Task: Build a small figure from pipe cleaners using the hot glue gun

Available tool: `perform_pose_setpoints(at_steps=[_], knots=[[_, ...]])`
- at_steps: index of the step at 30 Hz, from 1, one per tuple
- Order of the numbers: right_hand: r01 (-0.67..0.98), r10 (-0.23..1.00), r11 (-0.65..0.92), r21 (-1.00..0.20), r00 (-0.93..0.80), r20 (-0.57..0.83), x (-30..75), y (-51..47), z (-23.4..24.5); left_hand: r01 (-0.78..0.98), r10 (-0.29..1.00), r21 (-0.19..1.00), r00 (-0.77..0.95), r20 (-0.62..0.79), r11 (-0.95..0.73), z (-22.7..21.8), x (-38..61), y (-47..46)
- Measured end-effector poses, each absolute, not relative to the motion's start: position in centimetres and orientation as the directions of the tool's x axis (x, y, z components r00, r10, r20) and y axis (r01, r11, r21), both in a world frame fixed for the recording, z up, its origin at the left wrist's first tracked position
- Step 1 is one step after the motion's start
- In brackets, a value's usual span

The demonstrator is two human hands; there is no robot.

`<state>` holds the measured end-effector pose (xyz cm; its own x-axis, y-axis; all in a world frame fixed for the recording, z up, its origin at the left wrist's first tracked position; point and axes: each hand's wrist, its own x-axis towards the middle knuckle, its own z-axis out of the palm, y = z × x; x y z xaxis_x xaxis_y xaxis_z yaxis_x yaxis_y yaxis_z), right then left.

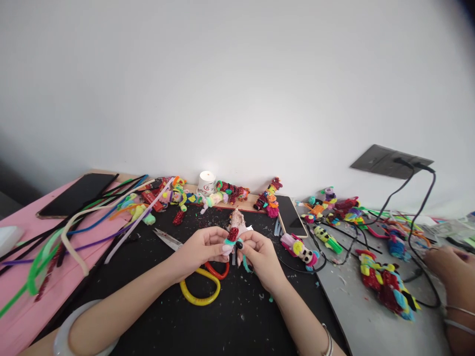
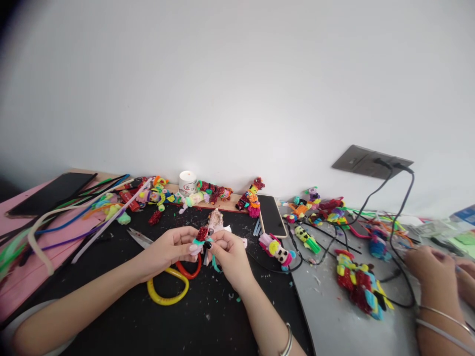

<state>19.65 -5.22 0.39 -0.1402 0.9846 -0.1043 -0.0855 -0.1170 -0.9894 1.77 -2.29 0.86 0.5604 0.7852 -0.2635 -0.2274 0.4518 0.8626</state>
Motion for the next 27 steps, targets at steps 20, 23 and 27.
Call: perform_pose_setpoints(at_steps=[20, 23, 27], knots=[[-0.079, 0.986, -0.114, -0.990, -0.128, -0.103, 19.52, -5.21, 0.43, -0.181, 0.791, 0.899, 0.564, -0.237, 0.399, 0.67, 1.74, -2.32], [-0.091, 0.986, -0.116, -0.989, -0.132, -0.103, 19.57, -5.18, 0.38, -0.184, 0.788, 0.893, 0.564, -0.247, 0.411, 0.81, 1.72, -2.30], [-0.108, 0.986, -0.117, -0.987, -0.132, -0.103, 19.66, -5.15, 0.23, -0.182, 0.786, 0.882, 0.555, -0.273, 0.435, 1.27, 1.74, -2.33]])
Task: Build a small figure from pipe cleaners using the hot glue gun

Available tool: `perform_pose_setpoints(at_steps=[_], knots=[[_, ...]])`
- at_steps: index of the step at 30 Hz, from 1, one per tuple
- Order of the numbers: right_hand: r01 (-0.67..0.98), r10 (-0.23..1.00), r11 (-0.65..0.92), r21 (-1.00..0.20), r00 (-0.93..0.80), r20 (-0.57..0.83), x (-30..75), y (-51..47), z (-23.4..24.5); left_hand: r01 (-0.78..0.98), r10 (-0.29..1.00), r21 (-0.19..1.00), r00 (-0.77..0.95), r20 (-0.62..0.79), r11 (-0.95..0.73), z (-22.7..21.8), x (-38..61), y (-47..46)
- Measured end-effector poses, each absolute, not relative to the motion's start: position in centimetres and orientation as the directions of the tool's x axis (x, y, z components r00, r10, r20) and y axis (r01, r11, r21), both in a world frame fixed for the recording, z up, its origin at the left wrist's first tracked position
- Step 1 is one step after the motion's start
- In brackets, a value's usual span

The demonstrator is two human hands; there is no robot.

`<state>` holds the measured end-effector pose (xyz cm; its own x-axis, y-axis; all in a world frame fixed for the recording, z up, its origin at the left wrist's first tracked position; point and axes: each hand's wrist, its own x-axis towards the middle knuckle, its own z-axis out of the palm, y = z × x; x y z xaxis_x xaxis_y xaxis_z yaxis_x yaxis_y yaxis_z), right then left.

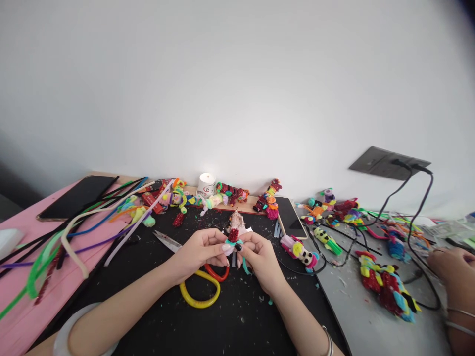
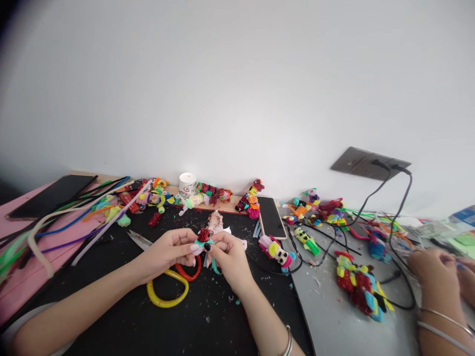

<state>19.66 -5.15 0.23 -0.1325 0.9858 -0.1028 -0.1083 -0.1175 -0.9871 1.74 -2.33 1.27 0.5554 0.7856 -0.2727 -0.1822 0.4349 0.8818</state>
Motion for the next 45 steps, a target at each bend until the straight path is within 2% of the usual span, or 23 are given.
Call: perform_pose_setpoints(at_steps=[27, 45], knots=[[-0.094, 0.979, -0.110, -0.990, -0.181, -0.091, 19.5, -5.3, 0.1, -0.178, 0.828, 0.930, 0.529, -0.185, 0.321, 0.1, 1.9, -2.3], [-0.042, 0.977, -0.142, -0.989, -0.169, -0.133, 19.1, -5.5, 0.6, -0.182, 0.841, 0.926, 0.501, -0.203, 0.332, 0.1, 1.9, -2.3]])
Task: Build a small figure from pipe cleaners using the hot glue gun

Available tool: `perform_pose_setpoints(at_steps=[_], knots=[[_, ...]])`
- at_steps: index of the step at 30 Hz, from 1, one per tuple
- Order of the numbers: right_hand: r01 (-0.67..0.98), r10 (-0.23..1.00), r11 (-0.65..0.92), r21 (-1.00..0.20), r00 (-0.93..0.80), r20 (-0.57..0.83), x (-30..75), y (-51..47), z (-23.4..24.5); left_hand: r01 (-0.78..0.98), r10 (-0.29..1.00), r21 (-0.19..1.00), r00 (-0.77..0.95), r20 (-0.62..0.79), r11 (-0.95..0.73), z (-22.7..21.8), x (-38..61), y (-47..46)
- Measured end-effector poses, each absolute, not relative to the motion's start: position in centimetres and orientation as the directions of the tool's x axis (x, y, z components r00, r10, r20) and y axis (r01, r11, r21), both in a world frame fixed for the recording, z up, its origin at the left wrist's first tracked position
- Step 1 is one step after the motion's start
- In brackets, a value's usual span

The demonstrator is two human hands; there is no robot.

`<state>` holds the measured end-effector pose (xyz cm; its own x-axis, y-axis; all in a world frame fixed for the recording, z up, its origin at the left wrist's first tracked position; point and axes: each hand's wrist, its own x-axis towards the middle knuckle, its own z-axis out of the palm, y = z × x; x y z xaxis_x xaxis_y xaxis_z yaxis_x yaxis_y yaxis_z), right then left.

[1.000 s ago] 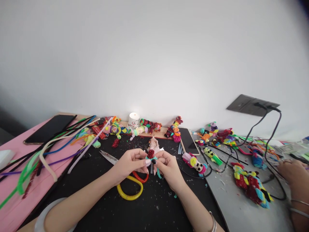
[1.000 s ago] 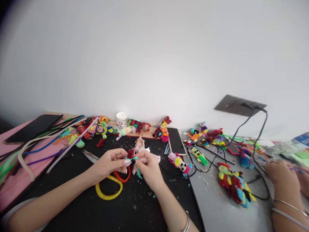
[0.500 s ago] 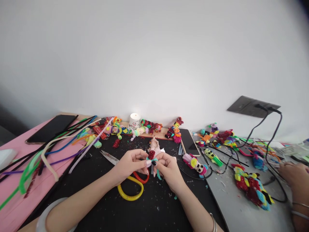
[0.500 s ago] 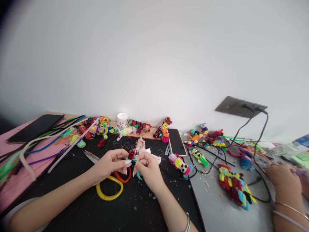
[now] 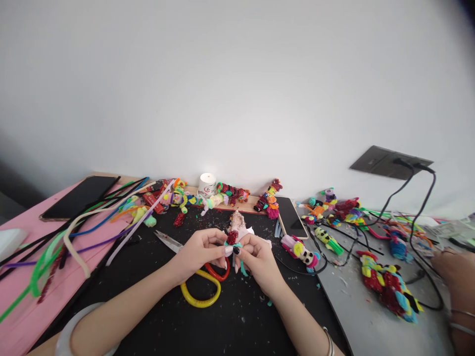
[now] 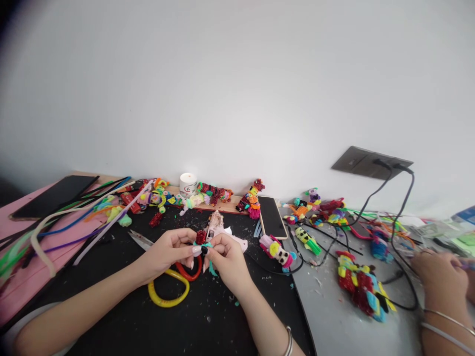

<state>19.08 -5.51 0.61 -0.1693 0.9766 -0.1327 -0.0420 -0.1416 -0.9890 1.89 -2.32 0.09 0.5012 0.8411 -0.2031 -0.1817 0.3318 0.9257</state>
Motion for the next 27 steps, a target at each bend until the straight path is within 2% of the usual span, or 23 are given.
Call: perform_pose_setpoints(at_steps=[27], knots=[[-0.054, 0.983, -0.065, -0.996, -0.173, -0.055, 19.49, -5.60, 0.48, -0.058, 0.882, 0.985, 0.456, -0.116, 0.160, 0.35, 1.54, -2.02]])
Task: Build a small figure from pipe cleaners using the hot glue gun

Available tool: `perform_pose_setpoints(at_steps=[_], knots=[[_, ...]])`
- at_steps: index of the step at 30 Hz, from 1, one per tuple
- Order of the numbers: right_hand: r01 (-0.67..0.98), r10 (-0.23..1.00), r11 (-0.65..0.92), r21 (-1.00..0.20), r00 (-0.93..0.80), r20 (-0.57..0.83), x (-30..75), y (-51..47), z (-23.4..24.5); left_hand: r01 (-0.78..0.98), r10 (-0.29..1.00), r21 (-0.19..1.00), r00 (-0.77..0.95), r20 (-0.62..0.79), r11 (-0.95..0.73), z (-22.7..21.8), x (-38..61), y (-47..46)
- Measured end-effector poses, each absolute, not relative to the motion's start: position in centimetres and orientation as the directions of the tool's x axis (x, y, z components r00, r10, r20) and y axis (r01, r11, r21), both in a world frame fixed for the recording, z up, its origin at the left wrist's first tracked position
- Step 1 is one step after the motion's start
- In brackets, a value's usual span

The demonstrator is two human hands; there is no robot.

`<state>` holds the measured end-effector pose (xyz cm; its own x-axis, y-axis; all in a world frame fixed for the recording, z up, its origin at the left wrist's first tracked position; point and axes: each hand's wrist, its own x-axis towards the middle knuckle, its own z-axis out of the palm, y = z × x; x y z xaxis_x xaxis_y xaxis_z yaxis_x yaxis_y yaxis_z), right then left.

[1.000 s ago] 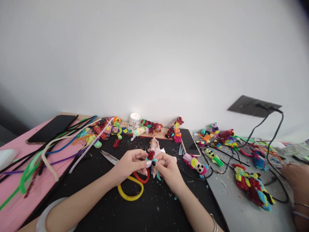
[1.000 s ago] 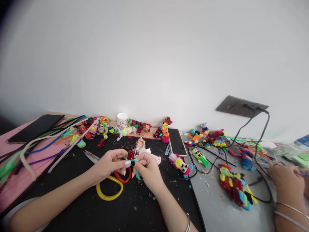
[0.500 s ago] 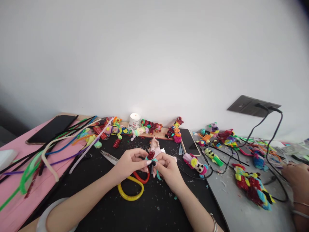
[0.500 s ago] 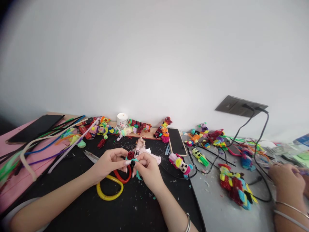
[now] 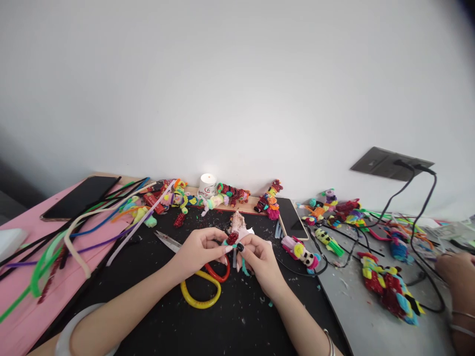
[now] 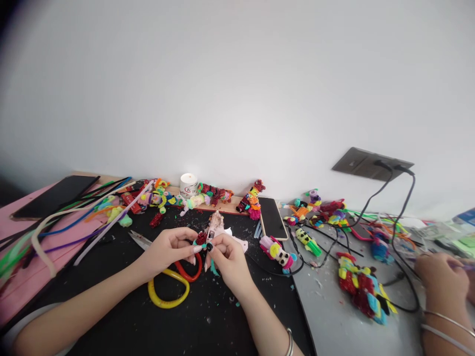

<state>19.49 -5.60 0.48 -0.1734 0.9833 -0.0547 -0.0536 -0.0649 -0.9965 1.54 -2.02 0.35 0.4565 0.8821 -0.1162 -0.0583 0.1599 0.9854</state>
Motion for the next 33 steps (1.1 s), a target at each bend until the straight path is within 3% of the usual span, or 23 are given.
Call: perform_pose_setpoints(at_steps=[16, 25, 29, 33], knots=[[-0.095, 0.980, -0.066, -0.993, -0.192, -0.047, 19.46, -5.67, 0.49, 0.014, 0.906, 0.996, 0.414, -0.089, 0.092, 0.43, 1.48, -2.14], [-0.244, 0.937, -0.151, -0.958, -0.345, -0.059, 18.91, -5.94, 0.59, 0.078, 0.940, 0.997, 0.337, -0.052, 0.027, 1.31, 1.58, -2.47], [-0.199, 0.925, -0.156, -0.967, -0.373, -0.072, 18.87, -5.90, 0.82, 0.091, 0.942, 0.996, 0.332, -0.044, 0.014, 1.19, 1.49, -2.56], [-0.111, 0.971, -0.021, -0.994, -0.239, 0.006, 19.42, -5.65, 0.84, 0.041, 0.945, 0.999, 0.324, -0.044, 0.032, 0.83, 1.34, -2.27]])
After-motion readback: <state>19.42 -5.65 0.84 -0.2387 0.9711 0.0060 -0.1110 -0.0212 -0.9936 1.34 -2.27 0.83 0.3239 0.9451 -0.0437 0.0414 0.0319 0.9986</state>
